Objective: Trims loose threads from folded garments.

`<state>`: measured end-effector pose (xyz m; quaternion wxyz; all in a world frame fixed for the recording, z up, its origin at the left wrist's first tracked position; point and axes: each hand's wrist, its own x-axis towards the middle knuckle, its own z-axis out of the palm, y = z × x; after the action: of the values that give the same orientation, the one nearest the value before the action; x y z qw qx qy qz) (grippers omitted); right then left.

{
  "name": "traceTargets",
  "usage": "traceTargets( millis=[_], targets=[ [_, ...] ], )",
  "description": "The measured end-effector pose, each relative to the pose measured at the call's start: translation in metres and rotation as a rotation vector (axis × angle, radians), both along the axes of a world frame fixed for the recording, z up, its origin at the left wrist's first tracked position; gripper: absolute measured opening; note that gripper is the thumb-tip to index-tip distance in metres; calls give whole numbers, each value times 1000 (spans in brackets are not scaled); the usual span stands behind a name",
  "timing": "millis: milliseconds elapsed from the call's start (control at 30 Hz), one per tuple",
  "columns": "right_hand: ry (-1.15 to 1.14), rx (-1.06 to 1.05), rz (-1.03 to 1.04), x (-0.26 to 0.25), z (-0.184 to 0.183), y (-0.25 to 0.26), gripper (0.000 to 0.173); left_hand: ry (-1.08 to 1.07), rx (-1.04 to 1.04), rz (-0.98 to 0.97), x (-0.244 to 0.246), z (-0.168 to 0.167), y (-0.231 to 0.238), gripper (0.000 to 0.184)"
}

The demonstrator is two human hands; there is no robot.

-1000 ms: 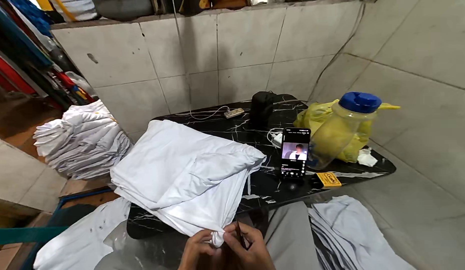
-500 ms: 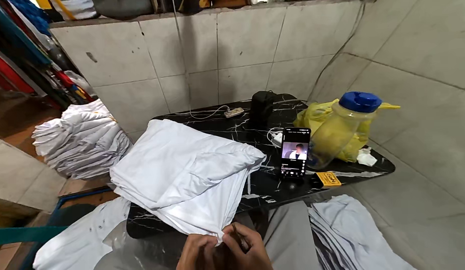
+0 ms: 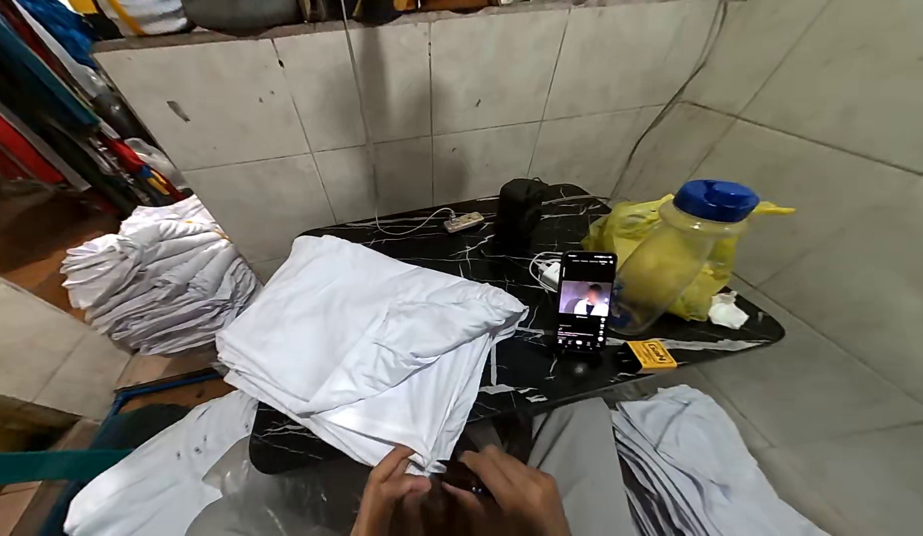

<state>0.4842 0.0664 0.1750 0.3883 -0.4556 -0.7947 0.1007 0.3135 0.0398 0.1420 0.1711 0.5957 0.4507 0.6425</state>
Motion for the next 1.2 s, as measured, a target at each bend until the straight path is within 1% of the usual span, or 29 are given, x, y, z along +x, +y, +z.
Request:
traceTargets(
  millis=[67,100,200,333,400,467,500,567,600,633,700,733,767,833,867,900,933,1000,1067,1133,1200],
  targets=[
    [-86,21,35,0,2,-2,27,36,-1,-17,1,2,-2,7],
    [-91,30,33,-2,2,-2,28,65,0,-16,1,2,-3,6],
    [-43,67,-49,-8,1,-1,30,69,1,-23,0,4,-3,6],
    [-95,130,-45,-13,-1,0,32,39,4,-34,-2,4,-3,7],
    [-44,111,-82,-16,1,-1,33,23,14,-60,-3,4,-2,7],
    [138,-31,-114,-22,3,-2,32,2,17,-79,-3,3,-2,8],
    [269,-144,-90,-25,3,-1,32,-8,17,-81,-3,4,-3,9],
    [518,-403,47,-29,3,2,28,-16,13,-68,-2,7,-4,8],
    [618,-491,115,-30,3,4,23,-12,12,-58,-2,9,-4,7],
    [687,-535,160,-30,1,6,18,-1,12,-52,-4,11,-6,7],
    [761,-563,209,-29,-4,10,12,73,-24,-43,-7,14,-11,7],
    [780,-568,227,-28,-6,12,11,149,-82,-61,-10,15,-16,12],
    [787,-566,239,-28,-8,14,11,255,-174,-98,-14,17,-21,15],
    [795,-571,254,-27,-9,15,13,506,-419,-237,-20,24,-26,18],
    [797,-580,254,-27,-8,14,14,575,-484,-288,-22,25,-26,23],
    [793,-588,243,-28,-5,13,15,582,-484,-294,-24,25,-26,25],
    [789,-596,231,-30,-2,12,18,542,-443,-279,-28,25,-26,22],
    [782,-596,220,-33,-3,9,21,432,-312,-218,-37,26,-25,13],
    [798,-572,230,-35,-7,9,14,367,-217,-124,-43,29,-22,9],
    [845,-585,236,-36,-7,9,11,361,-161,-25,-46,33,-17,10],
    [891,-645,233,-34,-7,9,11,386,-131,19,-48,34,-12,9]
  ],
)
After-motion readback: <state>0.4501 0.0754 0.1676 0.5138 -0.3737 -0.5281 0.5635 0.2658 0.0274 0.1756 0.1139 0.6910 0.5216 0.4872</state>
